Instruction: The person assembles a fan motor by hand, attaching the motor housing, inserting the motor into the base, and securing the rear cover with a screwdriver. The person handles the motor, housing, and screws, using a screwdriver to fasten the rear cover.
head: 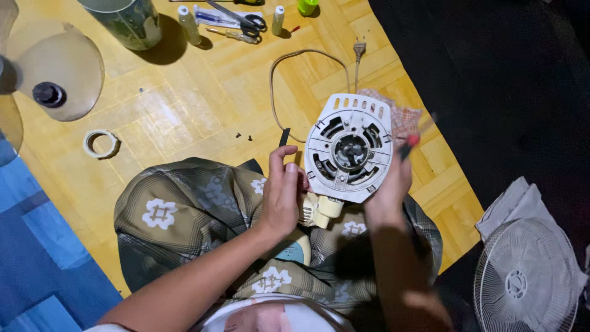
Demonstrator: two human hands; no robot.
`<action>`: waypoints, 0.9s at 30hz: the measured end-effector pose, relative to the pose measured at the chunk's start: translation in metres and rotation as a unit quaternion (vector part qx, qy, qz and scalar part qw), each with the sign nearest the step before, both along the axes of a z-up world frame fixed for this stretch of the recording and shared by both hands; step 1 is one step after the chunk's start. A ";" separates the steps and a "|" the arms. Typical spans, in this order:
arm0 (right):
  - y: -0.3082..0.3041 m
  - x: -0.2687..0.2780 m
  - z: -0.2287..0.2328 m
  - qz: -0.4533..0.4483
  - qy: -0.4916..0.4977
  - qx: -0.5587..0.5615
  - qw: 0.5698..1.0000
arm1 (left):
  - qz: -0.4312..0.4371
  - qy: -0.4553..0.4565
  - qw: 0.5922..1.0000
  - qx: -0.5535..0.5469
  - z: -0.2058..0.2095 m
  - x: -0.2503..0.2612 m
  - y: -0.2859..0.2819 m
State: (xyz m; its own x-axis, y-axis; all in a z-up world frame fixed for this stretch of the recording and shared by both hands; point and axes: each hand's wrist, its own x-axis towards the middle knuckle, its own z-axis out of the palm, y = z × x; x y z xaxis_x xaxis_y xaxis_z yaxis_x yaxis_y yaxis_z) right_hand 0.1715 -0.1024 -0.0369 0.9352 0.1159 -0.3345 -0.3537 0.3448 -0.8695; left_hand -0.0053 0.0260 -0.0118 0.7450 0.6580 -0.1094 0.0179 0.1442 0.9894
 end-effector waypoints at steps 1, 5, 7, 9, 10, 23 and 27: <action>-0.012 -0.024 -0.005 -0.012 0.019 0.049 0.999 | -0.006 -0.013 1.000 0.012 -0.001 -0.002 0.001; -0.040 -0.095 -0.002 0.053 -0.155 -0.188 0.968 | -0.025 -0.023 0.998 0.043 -0.004 -0.007 0.002; -0.041 -0.122 0.007 0.074 -0.134 -0.235 0.960 | -0.029 -0.022 0.999 0.028 -0.005 -0.009 0.001; -0.031 -0.135 0.012 0.008 -0.047 -0.137 0.989 | -0.025 -0.021 0.999 0.015 -0.004 -0.007 0.002; -0.026 -0.138 0.013 0.010 -0.063 -0.149 0.987 | -0.021 -0.019 1.000 0.008 -0.003 -0.007 0.002; -0.017 -0.135 0.038 0.099 -0.209 -0.206 0.951 | 0.015 0.082 0.990 0.115 -0.038 0.018 0.057; -0.020 -0.132 0.038 0.099 -0.245 -0.209 0.941 | -0.210 0.389 0.824 0.356 -0.069 0.052 0.162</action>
